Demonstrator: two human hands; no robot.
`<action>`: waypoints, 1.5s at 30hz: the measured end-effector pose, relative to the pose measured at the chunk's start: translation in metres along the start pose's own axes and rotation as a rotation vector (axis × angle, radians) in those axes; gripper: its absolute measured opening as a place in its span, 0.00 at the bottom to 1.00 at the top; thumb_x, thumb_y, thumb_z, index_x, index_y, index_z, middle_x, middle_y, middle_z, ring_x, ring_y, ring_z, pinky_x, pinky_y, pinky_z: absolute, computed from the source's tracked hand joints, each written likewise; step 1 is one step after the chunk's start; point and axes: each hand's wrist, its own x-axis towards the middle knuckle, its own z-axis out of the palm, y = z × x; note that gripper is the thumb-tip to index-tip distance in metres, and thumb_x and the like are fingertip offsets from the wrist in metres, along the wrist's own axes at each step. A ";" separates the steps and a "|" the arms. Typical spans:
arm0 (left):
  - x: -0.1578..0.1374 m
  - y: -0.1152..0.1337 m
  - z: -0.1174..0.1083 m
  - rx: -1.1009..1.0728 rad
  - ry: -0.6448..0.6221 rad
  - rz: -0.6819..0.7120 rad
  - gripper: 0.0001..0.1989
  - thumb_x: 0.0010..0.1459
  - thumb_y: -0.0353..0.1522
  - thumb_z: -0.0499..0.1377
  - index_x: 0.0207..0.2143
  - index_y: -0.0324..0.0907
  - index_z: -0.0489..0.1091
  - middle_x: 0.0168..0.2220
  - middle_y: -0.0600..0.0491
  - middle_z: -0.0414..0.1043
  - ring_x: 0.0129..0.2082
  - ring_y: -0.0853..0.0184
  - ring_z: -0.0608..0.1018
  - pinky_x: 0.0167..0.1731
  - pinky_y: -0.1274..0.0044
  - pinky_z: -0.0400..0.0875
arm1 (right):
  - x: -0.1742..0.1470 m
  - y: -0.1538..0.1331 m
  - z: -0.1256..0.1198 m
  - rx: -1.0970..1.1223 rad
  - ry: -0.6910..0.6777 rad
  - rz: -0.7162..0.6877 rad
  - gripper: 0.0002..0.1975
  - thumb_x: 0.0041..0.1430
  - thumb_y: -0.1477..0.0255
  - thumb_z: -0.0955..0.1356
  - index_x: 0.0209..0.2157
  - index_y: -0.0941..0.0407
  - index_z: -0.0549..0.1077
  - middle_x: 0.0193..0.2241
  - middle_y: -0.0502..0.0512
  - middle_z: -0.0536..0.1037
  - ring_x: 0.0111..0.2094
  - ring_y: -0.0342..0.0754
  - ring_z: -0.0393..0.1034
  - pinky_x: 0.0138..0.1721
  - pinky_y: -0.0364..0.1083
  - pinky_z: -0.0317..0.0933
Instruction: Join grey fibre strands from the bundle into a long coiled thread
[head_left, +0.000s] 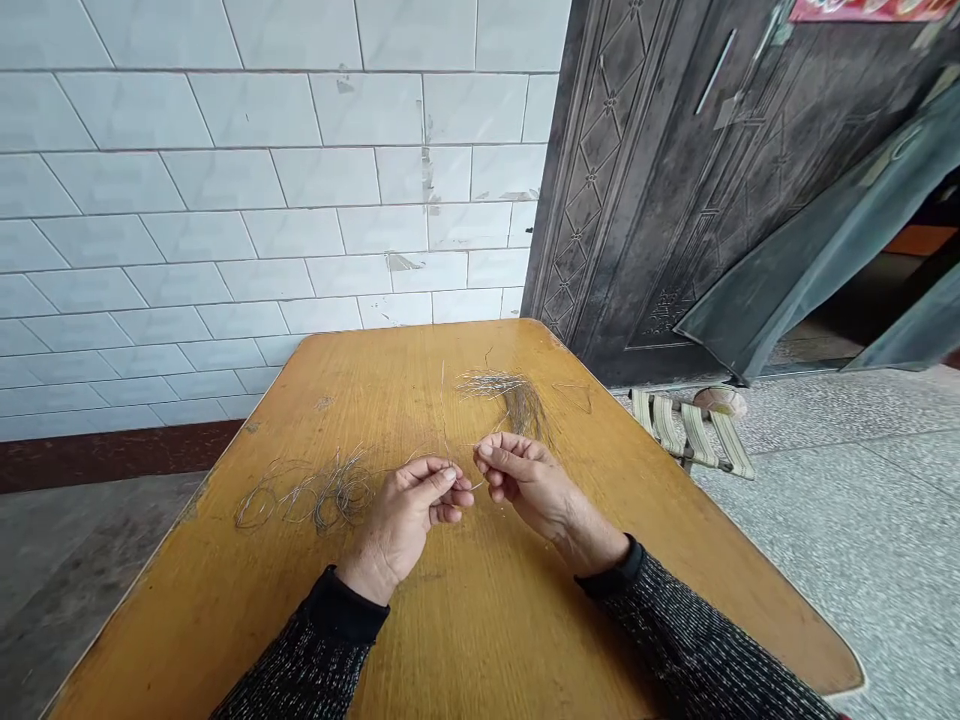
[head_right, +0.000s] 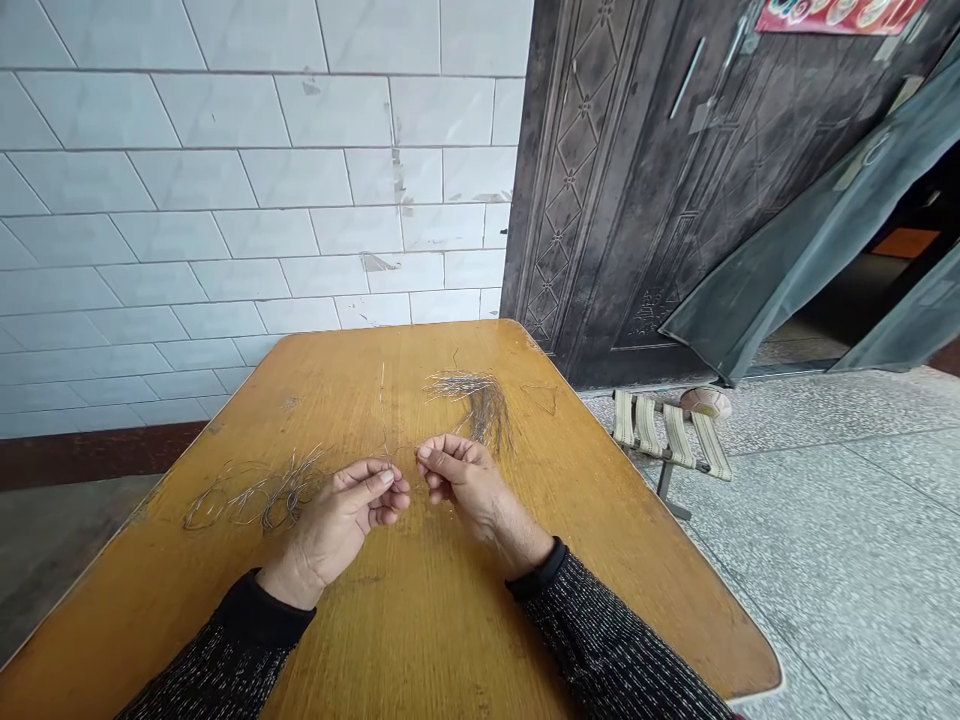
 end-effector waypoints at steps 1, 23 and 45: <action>0.001 0.000 -0.001 -0.050 0.022 0.007 0.07 0.44 0.32 0.64 0.26 0.37 0.71 0.27 0.51 0.74 0.26 0.70 0.75 0.24 0.80 0.65 | 0.000 0.000 0.000 -0.001 -0.019 0.002 0.11 0.43 0.65 0.72 0.23 0.58 0.71 0.20 0.46 0.68 0.18 0.34 0.58 0.16 0.35 0.55; 0.001 0.000 0.004 -0.182 0.024 0.033 0.07 0.42 0.30 0.65 0.22 0.38 0.69 0.25 0.54 0.69 0.25 0.73 0.70 0.25 0.81 0.63 | -0.006 0.017 0.018 -0.069 -0.072 -0.148 0.12 0.42 0.67 0.73 0.22 0.57 0.68 0.19 0.47 0.71 0.21 0.39 0.65 0.26 0.41 0.61; 0.000 -0.003 0.000 -0.105 0.071 0.095 0.06 0.45 0.31 0.64 0.24 0.39 0.69 0.26 0.55 0.67 0.29 0.72 0.69 0.29 0.80 0.64 | -0.001 0.016 0.004 0.154 -0.206 0.086 0.14 0.49 0.62 0.70 0.24 0.59 0.68 0.21 0.47 0.75 0.16 0.35 0.67 0.18 0.34 0.61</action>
